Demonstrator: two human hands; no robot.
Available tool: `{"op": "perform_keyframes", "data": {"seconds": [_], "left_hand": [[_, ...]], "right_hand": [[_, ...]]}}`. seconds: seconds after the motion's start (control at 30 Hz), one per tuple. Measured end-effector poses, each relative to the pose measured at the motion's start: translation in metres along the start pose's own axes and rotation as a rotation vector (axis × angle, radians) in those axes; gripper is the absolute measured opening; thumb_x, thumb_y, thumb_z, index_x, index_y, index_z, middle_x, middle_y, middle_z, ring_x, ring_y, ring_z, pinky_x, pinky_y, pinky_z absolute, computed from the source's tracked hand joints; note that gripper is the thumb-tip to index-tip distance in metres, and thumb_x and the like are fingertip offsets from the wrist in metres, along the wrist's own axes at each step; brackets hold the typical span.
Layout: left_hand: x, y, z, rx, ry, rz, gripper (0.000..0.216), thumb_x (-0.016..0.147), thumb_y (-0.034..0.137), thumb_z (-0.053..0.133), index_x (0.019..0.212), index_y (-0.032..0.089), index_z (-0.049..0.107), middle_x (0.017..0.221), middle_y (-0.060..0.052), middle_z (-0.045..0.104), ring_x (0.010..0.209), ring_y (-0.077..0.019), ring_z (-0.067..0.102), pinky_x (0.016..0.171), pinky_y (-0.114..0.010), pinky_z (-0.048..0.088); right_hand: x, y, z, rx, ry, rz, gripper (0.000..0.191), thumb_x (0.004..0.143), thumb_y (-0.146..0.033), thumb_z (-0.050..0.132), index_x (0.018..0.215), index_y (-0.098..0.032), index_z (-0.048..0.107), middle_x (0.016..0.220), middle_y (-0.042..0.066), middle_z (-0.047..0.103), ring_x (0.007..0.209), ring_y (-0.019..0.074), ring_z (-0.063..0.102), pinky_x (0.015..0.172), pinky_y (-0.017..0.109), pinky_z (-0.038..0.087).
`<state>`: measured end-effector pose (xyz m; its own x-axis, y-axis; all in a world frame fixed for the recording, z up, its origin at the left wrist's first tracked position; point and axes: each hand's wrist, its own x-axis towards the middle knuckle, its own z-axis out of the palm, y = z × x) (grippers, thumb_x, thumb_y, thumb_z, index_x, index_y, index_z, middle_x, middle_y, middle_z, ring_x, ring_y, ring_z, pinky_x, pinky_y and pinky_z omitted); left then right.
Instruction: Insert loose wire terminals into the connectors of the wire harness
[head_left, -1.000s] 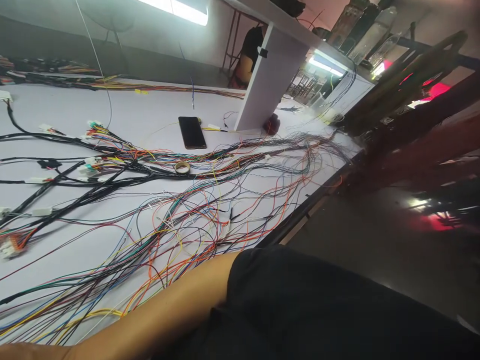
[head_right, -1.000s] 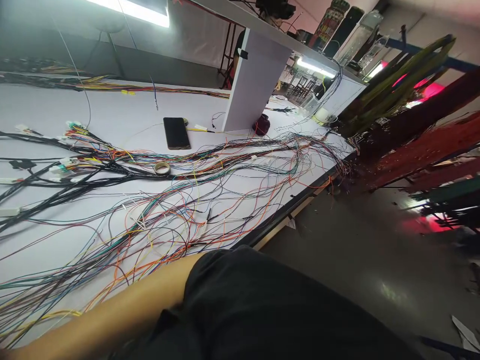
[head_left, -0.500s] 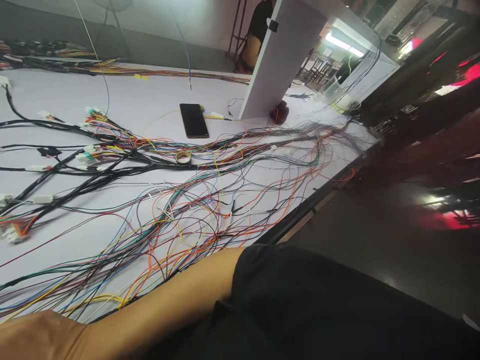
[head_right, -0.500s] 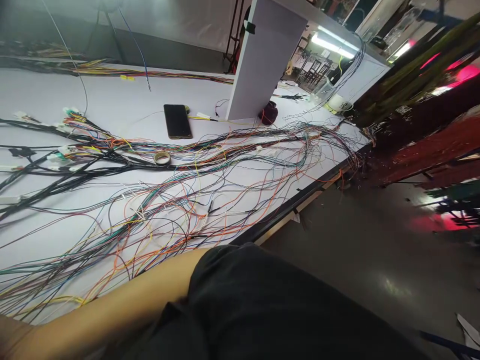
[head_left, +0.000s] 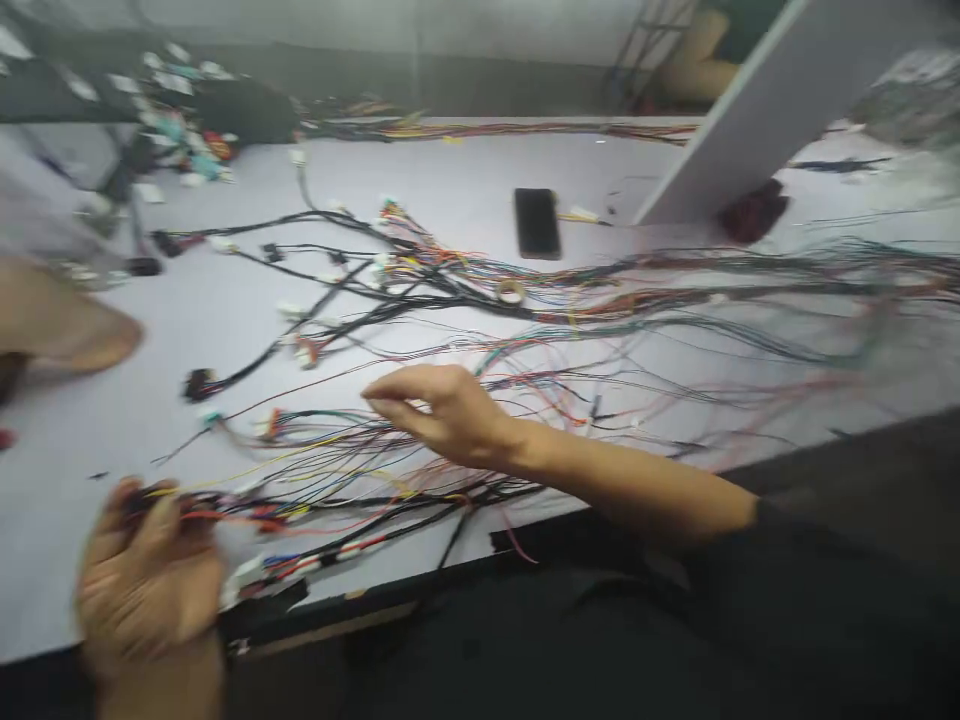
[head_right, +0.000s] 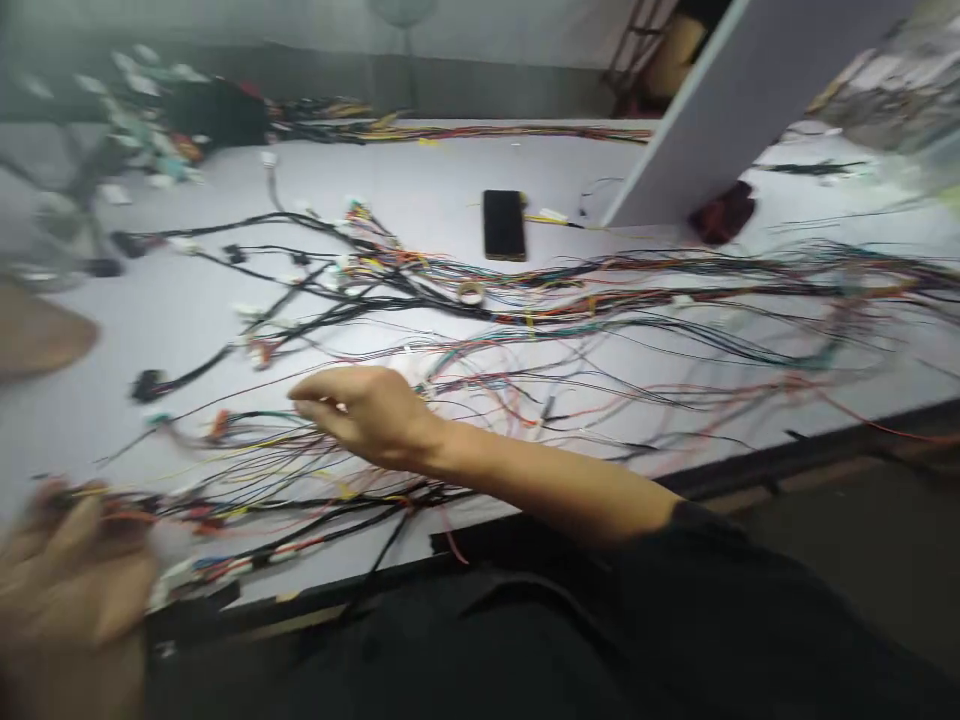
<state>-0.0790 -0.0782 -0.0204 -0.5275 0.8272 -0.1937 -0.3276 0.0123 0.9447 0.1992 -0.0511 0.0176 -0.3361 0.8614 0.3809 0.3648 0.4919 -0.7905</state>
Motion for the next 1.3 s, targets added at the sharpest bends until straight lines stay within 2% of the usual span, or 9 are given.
{"op": "perform_keyframes", "data": {"seconds": [0.07,0.13,0.37,0.53,0.73,0.9,1.07,1.2,1.3], "left_hand": [[0.003,0.004,-0.014,-0.061,-0.034,0.059,0.038,0.067,-0.003,0.069,0.098,0.019,0.069,0.083,0.003,0.068,0.078,-0.0073,0.059,0.072,-0.015,0.052],[0.004,0.002,-0.020,-0.090,-0.046,0.068,0.041,0.063,0.002,0.078,0.101,0.017,0.070,0.087,0.000,0.069,0.079,-0.0086,0.061,0.075,-0.016,0.053],[0.001,-0.004,-0.020,-0.108,-0.011,0.009,0.050,0.052,0.015,0.090,0.099,0.020,0.072,0.092,0.000,0.069,0.081,-0.0085,0.062,0.076,-0.014,0.053],[0.000,-0.001,-0.018,-0.127,0.022,-0.033,0.056,0.046,0.017,0.093,0.098,0.019,0.073,0.094,-0.003,0.069,0.078,-0.0093,0.062,0.073,-0.014,0.054],[-0.003,0.003,-0.016,-0.150,0.026,-0.049,0.057,0.045,0.017,0.094,0.098,0.018,0.073,0.092,-0.003,0.069,0.076,-0.0104,0.063,0.070,-0.015,0.055],[-0.003,0.002,-0.020,-0.204,0.017,-0.044,0.046,0.060,0.026,0.087,0.102,0.015,0.072,0.094,-0.005,0.069,0.077,-0.0132,0.065,0.070,-0.019,0.058],[0.000,0.008,-0.022,-0.202,0.050,-0.101,0.046,0.062,0.024,0.086,0.103,0.012,0.072,0.096,-0.007,0.070,0.080,-0.0150,0.066,0.071,-0.019,0.059],[0.013,0.024,-0.011,-0.152,0.016,-0.055,0.047,0.062,0.023,0.086,0.105,0.012,0.072,0.094,-0.008,0.071,0.075,-0.0144,0.066,0.071,-0.019,0.059],[0.027,0.032,0.005,-0.170,-0.013,-0.024,0.042,0.064,0.021,0.085,0.103,0.011,0.072,0.093,-0.008,0.071,0.076,-0.0140,0.066,0.072,-0.019,0.059]], "right_hand": [[-0.002,-0.003,0.009,0.025,-0.033,-0.048,0.017,0.095,-0.022,0.056,0.101,-0.014,0.069,0.095,0.008,0.072,0.086,0.0168,0.067,0.080,0.030,0.051],[-0.002,-0.009,0.025,0.034,-0.106,-0.088,0.017,0.096,-0.022,0.055,0.100,-0.014,0.070,0.093,0.008,0.072,0.084,0.0171,0.065,0.078,0.030,0.050],[0.008,-0.021,0.077,-0.121,-0.298,-0.158,0.015,0.095,-0.020,0.056,0.101,-0.016,0.070,0.092,0.006,0.070,0.086,0.0164,0.061,0.076,0.027,0.045],[0.007,-0.020,0.088,-0.271,-0.401,-0.217,0.016,0.097,-0.020,0.054,0.100,-0.018,0.069,0.088,0.004,0.069,0.083,0.0142,0.059,0.074,0.025,0.040],[0.013,-0.023,0.098,-0.509,-0.461,-0.206,0.015,0.096,-0.027,0.056,0.093,-0.019,0.069,0.092,0.003,0.070,0.086,0.0175,0.058,0.072,0.034,0.032],[0.021,-0.022,0.102,-0.475,-0.432,-0.185,0.019,0.096,-0.025,0.055,0.084,-0.018,0.069,0.081,0.002,0.066,0.076,0.0149,0.056,0.069,0.033,0.030],[0.031,-0.022,0.086,-0.118,-0.289,-0.017,0.011,0.092,-0.016,0.057,0.089,-0.015,0.068,0.084,0.002,0.066,0.072,0.0106,0.057,0.065,0.023,0.037],[0.054,-0.032,0.074,0.125,-0.196,0.100,0.008,0.092,-0.013,0.058,0.088,-0.012,0.065,0.070,-0.002,0.062,0.060,0.0069,0.050,0.059,0.019,0.037],[0.077,-0.041,0.074,0.216,-0.121,0.091,0.009,0.091,-0.016,0.061,0.084,-0.012,0.065,0.067,-0.003,0.060,0.056,0.0055,0.046,0.057,0.019,0.036]]}}
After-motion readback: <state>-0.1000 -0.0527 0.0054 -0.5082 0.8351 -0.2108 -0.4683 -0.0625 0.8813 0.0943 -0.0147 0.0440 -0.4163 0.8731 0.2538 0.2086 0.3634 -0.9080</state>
